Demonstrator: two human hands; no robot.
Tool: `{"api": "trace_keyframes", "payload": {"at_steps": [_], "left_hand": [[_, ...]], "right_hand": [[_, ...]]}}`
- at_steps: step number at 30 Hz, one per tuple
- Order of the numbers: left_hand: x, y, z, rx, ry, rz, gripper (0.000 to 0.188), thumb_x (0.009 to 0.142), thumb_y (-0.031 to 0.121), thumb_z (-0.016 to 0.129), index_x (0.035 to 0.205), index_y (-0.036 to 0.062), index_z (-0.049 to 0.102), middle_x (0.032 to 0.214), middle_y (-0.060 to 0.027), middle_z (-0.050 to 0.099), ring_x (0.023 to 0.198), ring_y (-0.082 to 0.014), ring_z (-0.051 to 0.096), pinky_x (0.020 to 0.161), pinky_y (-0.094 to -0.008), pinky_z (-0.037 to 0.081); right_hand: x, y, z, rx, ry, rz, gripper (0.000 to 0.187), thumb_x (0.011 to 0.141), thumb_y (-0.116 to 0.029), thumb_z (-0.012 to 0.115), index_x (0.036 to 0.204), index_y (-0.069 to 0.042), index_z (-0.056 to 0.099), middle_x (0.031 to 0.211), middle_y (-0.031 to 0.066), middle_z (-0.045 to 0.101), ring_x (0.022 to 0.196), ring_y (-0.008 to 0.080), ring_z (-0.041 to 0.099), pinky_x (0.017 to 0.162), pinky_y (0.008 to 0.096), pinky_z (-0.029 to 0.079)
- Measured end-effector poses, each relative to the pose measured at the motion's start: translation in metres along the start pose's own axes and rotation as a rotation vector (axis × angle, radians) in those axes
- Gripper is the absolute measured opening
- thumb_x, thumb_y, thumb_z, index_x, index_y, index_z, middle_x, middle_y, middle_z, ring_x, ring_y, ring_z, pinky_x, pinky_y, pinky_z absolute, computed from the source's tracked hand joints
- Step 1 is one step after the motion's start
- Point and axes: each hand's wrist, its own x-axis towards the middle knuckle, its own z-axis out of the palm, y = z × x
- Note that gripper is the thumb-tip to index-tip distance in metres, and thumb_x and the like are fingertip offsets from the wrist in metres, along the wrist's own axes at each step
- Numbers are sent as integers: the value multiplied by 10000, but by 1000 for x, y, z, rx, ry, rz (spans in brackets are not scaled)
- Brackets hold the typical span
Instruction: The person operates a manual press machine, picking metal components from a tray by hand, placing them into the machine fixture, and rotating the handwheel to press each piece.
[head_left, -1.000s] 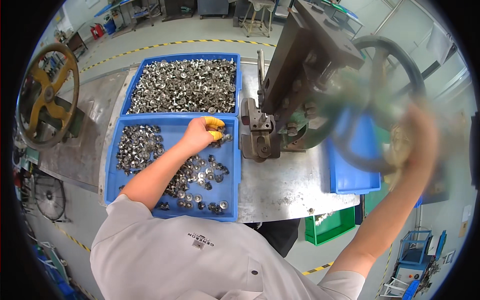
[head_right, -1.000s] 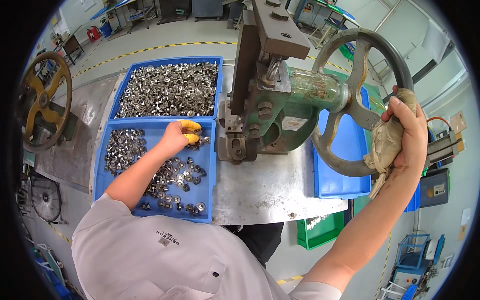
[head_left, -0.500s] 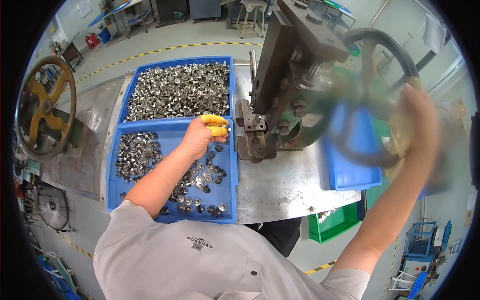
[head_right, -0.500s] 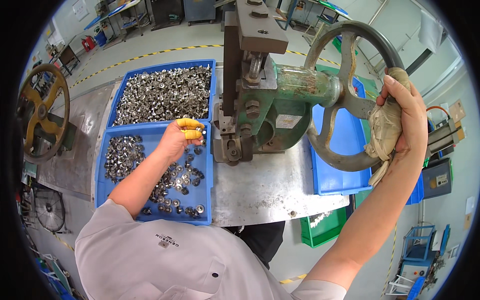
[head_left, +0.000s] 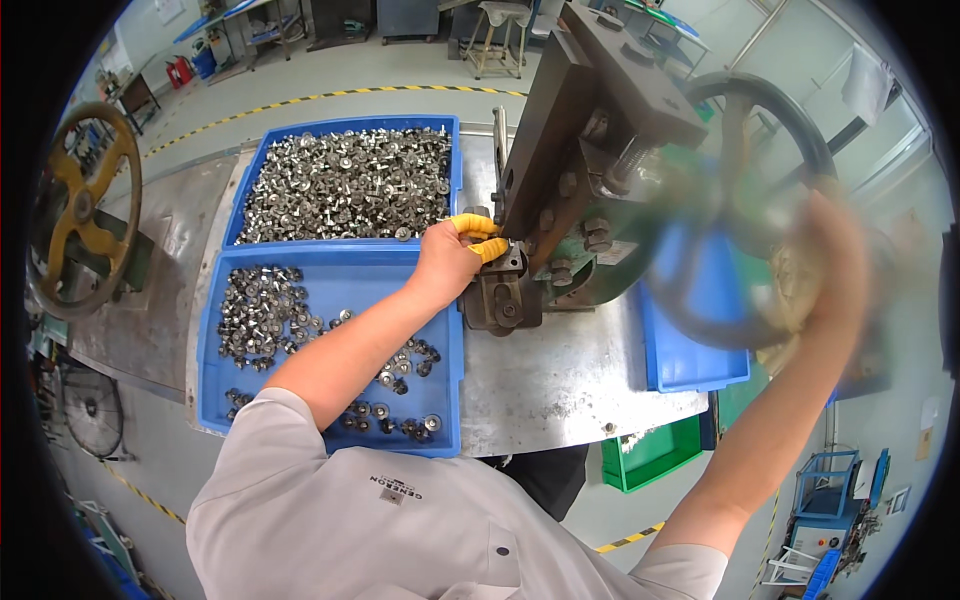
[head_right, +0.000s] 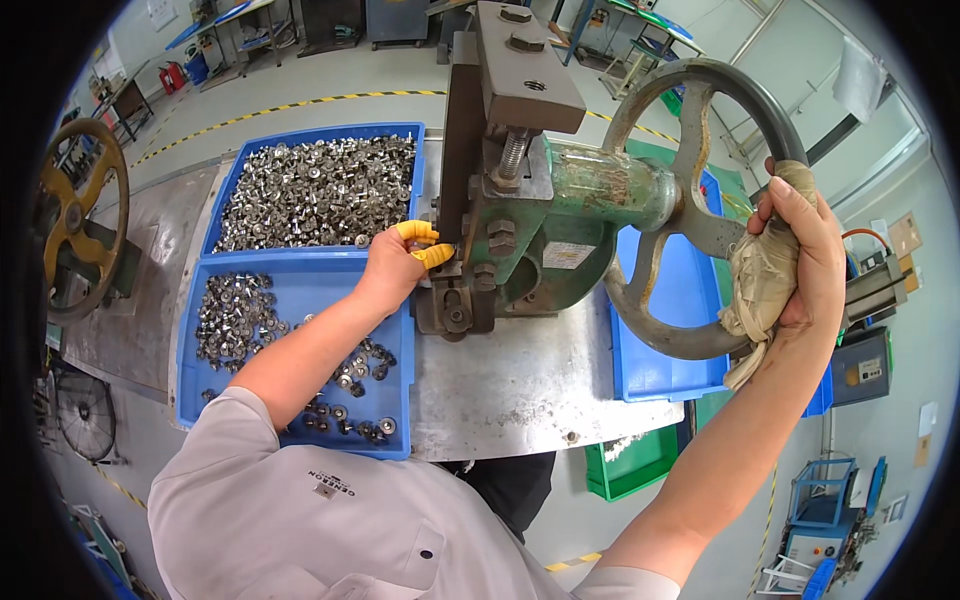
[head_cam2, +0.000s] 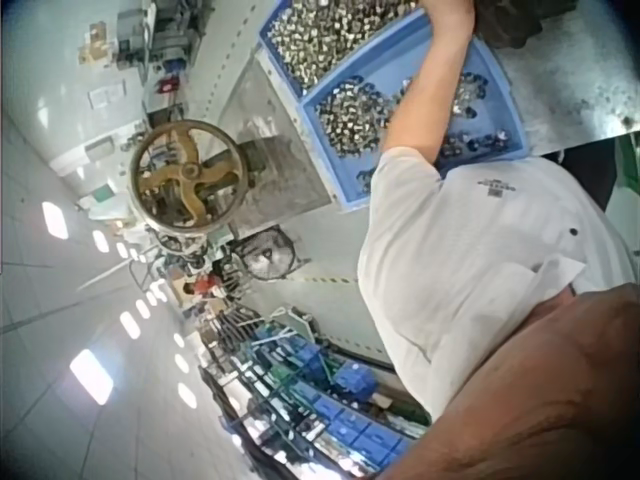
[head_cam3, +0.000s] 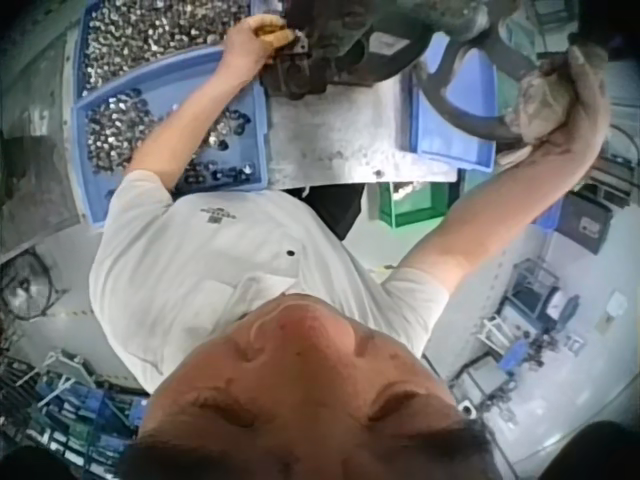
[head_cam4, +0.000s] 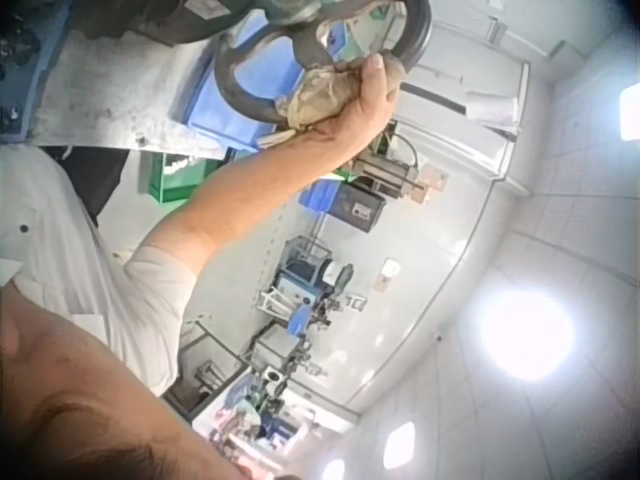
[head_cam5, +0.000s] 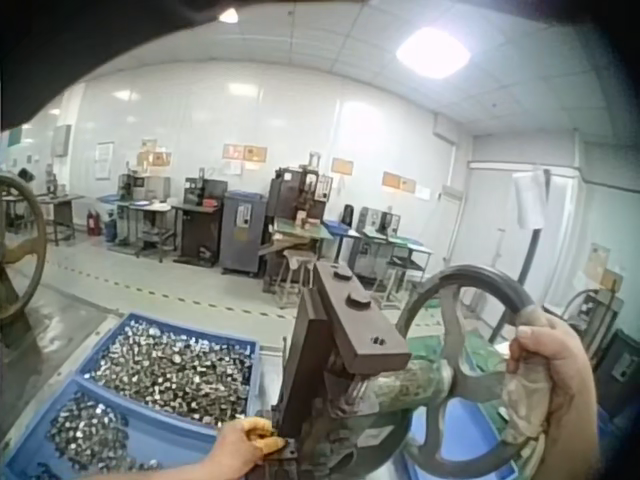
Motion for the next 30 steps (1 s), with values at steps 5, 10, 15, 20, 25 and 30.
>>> {"api": "trace_keyframes", "payload": {"at_steps": [5,10,15,20,25,30], "left_hand": [[0,1,3,257,10,158,210,736,43,731,922,-14,651,703,-21,619,557,-74,501,519,-184,408],[-9,9,3,441,20,168,194,748,53,723,921,-12,663,710,-15,623,564,-74,506,526,-193,411],[-7,2,-3,442,9,183,169,762,56,710,912,-11,672,716,-16,627,572,-80,510,530,-198,415],[-2,12,-4,352,-50,81,143,771,56,699,893,-14,677,719,-21,630,579,-85,518,537,-199,419],[-1,13,-4,319,-67,63,136,775,56,693,889,-16,677,720,-24,631,586,-87,526,543,-198,420],[3,6,-12,337,-76,113,120,787,50,676,888,-16,676,712,-26,628,576,-95,527,540,-199,422]], "right_hand": [[1,3,-2,22,-15,12,389,802,-198,628,1114,24,555,707,38,527,644,117,523,556,201,398],[3,5,-1,48,-23,20,394,804,-198,626,1120,25,553,705,40,526,641,118,522,556,202,397],[10,5,-9,78,-36,22,398,805,-197,624,1127,26,552,703,41,526,638,119,521,555,203,395],[8,8,-16,59,-10,-22,358,795,-201,620,1073,16,560,701,46,529,629,125,519,557,206,398],[3,23,-18,15,14,-92,293,777,-208,615,981,-2,573,699,54,535,615,133,516,561,211,403],[-41,92,-13,173,189,-205,202,763,-92,581,952,-31,543,731,80,561,680,165,540,669,228,439]]}}
